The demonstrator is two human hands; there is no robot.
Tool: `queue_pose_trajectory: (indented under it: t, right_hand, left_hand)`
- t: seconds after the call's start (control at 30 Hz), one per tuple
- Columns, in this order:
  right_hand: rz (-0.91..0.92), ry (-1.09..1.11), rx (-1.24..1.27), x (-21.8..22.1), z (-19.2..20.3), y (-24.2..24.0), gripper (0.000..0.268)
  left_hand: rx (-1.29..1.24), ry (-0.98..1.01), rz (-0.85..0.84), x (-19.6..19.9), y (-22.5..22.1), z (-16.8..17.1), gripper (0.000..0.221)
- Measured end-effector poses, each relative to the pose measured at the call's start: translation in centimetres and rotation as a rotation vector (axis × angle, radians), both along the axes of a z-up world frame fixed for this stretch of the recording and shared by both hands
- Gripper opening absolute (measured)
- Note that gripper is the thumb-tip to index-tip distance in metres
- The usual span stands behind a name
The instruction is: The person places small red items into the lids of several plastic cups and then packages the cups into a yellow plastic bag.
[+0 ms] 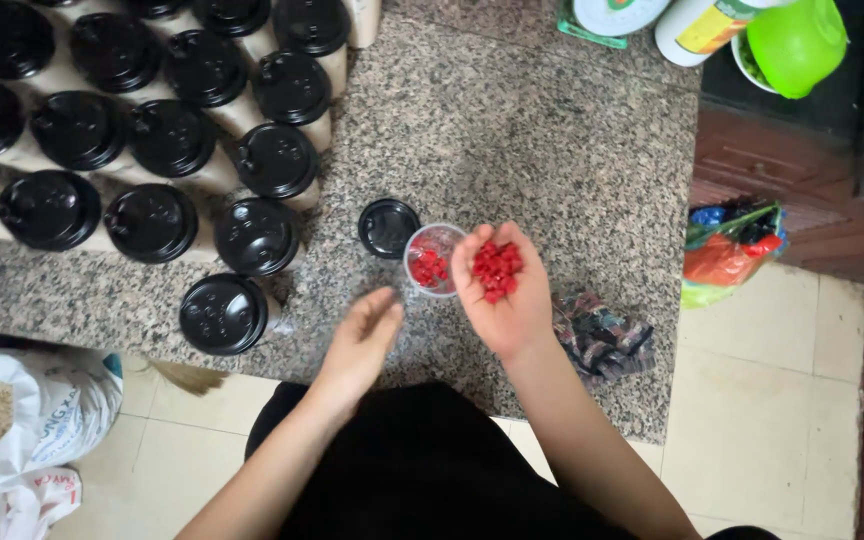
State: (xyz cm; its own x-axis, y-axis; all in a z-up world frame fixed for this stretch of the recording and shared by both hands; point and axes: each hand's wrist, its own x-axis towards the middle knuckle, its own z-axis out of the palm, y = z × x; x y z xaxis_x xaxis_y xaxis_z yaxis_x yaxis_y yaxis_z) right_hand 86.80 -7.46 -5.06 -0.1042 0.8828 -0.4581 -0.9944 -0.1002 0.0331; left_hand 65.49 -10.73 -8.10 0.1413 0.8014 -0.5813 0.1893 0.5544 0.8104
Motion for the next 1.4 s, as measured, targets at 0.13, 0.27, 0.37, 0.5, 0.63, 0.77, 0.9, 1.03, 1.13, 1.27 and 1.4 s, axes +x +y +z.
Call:
queue_pose_trajectory:
  t: [0.13,0.27,0.37,0.5,0.63,0.77,0.9,1.03,1.13,1.27,1.4]
  right_hand:
    - [0.106,-0.205,0.152,-5.0,3.5,-0.9,0.03]
    - [0.253,-1.53,0.581,-9.1,7.8,-2.6,0.042]
    - [0.124,-1.668,0.893,-11.2,9.4,-3.1,0.045]
    - [-0.047,-1.281,0.853,-13.8,10.2,-3.2,0.055]
    - [-0.188,-1.269,0.745,-16.2,9.7,-3.2,0.053]
    - [-0.134,-1.804,0.585,-18.4,9.9,-3.1,0.025]
    - [0.158,-2.178,0.59,-20.3,10.7,-3.4,0.016]
    - [0.087,-2.418,0.845,-23.9,13.0,-3.6,0.028]
    - [0.185,-2.513,0.77,-25.5,12.2,-4.3,0.019]
    - [0.169,-2.281,0.474,-24.8,9.6,-5.1,0.012]
    - [0.286,-2.145,0.193,-22.7,6.0,-4.8,0.013]
  left_hand:
    - [-0.478,-0.672,0.392,1.1,0.4,6.6,0.049]
    - [-0.37,-1.454,0.389,1.2,0.9,7.2,0.04]
    - [-0.35,-1.47,0.494,-0.2,1.1,8.5,0.034]
    - [-0.366,-1.526,0.516,-3.2,0.8,6.6,0.03]
    - [-0.333,-1.781,0.382,-6.3,1.1,7.9,0.03]
    - [-0.403,-1.579,0.541,-11.0,1.4,10.2,0.031]
    - [-0.379,-1.46,0.558,-15.8,2.0,10.7,0.039]
    - [-0.316,-1.401,0.512,-18.4,1.7,9.1,0.043]
    - [-0.347,-1.363,0.487,-19.7,1.5,8.0,0.045]
    - [-0.389,-1.401,0.54,-22.0,1.7,6.9,0.041]
    - [-0.408,-1.34,0.606,-25.0,1.9,6.3,0.038]
